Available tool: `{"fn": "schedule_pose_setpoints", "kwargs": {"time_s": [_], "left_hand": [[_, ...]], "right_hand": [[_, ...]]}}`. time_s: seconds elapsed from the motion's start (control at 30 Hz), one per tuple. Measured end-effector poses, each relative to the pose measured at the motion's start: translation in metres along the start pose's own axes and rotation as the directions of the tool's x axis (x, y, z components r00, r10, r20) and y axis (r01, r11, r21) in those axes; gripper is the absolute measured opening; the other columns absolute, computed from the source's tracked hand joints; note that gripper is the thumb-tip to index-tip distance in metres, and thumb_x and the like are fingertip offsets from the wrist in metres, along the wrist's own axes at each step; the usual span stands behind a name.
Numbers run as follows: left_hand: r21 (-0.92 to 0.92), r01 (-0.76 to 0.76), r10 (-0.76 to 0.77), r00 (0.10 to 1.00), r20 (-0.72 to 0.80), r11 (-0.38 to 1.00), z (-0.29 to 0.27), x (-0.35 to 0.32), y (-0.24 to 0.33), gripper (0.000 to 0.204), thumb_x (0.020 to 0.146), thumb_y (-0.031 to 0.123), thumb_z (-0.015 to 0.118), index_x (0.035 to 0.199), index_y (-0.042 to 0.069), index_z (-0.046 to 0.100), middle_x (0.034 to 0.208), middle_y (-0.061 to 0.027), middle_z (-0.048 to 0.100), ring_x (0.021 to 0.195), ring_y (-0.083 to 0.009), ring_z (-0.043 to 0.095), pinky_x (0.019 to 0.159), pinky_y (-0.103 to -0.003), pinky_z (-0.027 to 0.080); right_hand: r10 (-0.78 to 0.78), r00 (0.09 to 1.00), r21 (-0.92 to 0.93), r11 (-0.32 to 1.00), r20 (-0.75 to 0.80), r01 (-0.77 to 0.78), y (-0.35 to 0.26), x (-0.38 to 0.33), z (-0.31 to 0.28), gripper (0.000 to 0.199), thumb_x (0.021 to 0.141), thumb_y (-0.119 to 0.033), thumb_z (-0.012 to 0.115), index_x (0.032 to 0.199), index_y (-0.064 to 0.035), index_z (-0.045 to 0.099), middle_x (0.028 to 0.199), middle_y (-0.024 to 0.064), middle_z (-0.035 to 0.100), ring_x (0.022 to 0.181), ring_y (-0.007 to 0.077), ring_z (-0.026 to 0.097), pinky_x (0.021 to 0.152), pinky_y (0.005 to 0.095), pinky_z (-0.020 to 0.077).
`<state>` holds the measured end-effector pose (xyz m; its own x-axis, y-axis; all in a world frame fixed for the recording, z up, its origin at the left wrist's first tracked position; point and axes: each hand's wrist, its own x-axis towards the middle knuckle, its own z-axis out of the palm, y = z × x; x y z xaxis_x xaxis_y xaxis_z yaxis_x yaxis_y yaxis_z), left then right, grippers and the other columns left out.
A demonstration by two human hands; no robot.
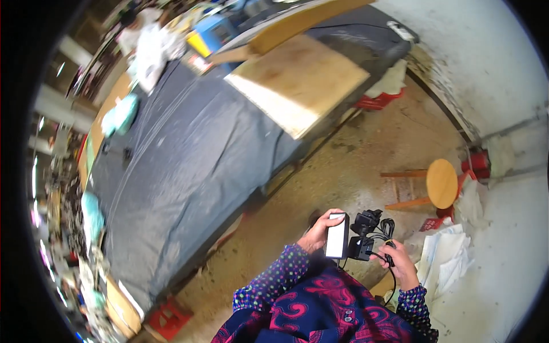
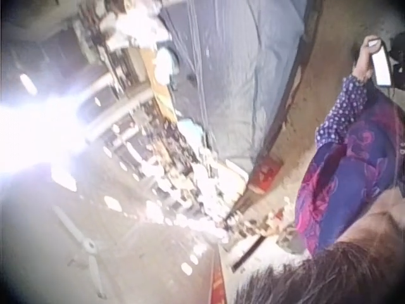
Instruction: Gathering electronic components and a power bank and packing them into a black waist bag.
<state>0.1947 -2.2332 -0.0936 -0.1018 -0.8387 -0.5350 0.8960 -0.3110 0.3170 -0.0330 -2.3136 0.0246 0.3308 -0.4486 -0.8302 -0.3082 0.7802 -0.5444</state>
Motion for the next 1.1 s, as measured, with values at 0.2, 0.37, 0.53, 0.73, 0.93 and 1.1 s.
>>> {"fn": "schedule_pose_setpoints", "kwargs": {"time_s": [0.2,0.37,0.53,0.73,0.93,1.1], "left_hand": [[0.092,0.246,-0.253,0.964,0.077,0.965,0.096,0.104,0.013,0.033,0.083,0.019,0.065,0.111,0.011,0.051,0.093,-0.0035,0.06,0.082,-0.0168,0.06,0.071,-0.032,0.05],[0.253,0.358,-0.389,0.917,0.088,0.899,0.179,0.188,0.024,0.04,0.082,0.024,0.066,0.115,0.009,0.049,0.1,-0.0069,0.059,0.089,-0.0186,0.059,0.078,-0.034,0.049],[0.25,0.396,-0.446,0.875,0.191,0.884,0.246,0.274,0.035,0.039,0.081,0.024,0.067,0.112,0.008,0.048,0.097,-0.0114,0.057,0.085,-0.0247,0.06,0.075,-0.042,0.053],[0.175,0.302,-0.344,0.879,0.329,0.937,0.282,0.349,0.064,0.047,0.081,0.021,0.064,0.123,0.016,0.043,0.107,-0.0112,0.055,0.091,-0.0253,0.06,0.079,-0.042,0.051],[0.09,0.262,-0.277,0.909,0.312,0.961,0.319,0.418,0.113,0.058,0.08,0.023,0.064,0.132,0.021,0.036,0.119,-0.0084,0.049,0.099,-0.0255,0.056,0.083,-0.043,0.049],[0.046,0.262,-0.265,0.938,0.223,0.964,0.345,0.488,0.137,0.052,0.084,0.023,0.062,0.13,0.016,0.039,0.117,-0.0096,0.053,0.101,-0.0263,0.056,0.086,-0.045,0.047]], "right_hand": [[-0.104,0.99,0.114,0.987,-0.098,0.115,-0.065,0.029,-0.074,0.013,0.082,-0.009,0.058,0.087,-0.005,0.047,0.07,0.0043,0.054,0.063,0.0166,0.063,0.039,0.0213,0.0357],[-0.17,0.976,0.113,0.976,-0.133,0.185,-0.128,0.068,-0.139,0.013,0.081,-0.008,0.059,0.089,-0.0047,0.05,0.069,0.0041,0.056,0.059,0.0143,0.061,0.039,0.0212,0.0355],[-0.243,0.962,-0.059,0.97,-0.124,0.238,-0.194,0.127,-0.192,0.02,0.078,-0.008,0.059,0.095,-0.0034,0.051,0.068,0.0065,0.06,0.045,0.0095,0.048,0.038,0.022,0.0359],[-0.282,0.957,-0.313,0.917,-0.067,0.248,-0.283,0.173,-0.225,0.022,0.077,-0.006,0.055,0.099,-0.002,0.05,0.064,0.0028,0.055,0.045,0.0078,0.047,0.037,0.0212,0.033],[-0.329,0.942,-0.263,0.905,0.063,0.333,-0.353,0.233,-0.252,0.025,0.079,-0.007,0.058,0.1,-0.0001,0.049,0.06,0.0032,0.053,0.046,0.0086,0.048,0.039,0.0226,0.0361],[-0.3,0.952,-0.386,0.886,-0.055,0.257,-0.415,0.261,-0.275,0.026,0.078,-0.01,0.059,0.099,0.0001,0.049,0.06,0.0048,0.055,0.044,0.0083,0.046,0.039,0.0235,0.0353]]}}
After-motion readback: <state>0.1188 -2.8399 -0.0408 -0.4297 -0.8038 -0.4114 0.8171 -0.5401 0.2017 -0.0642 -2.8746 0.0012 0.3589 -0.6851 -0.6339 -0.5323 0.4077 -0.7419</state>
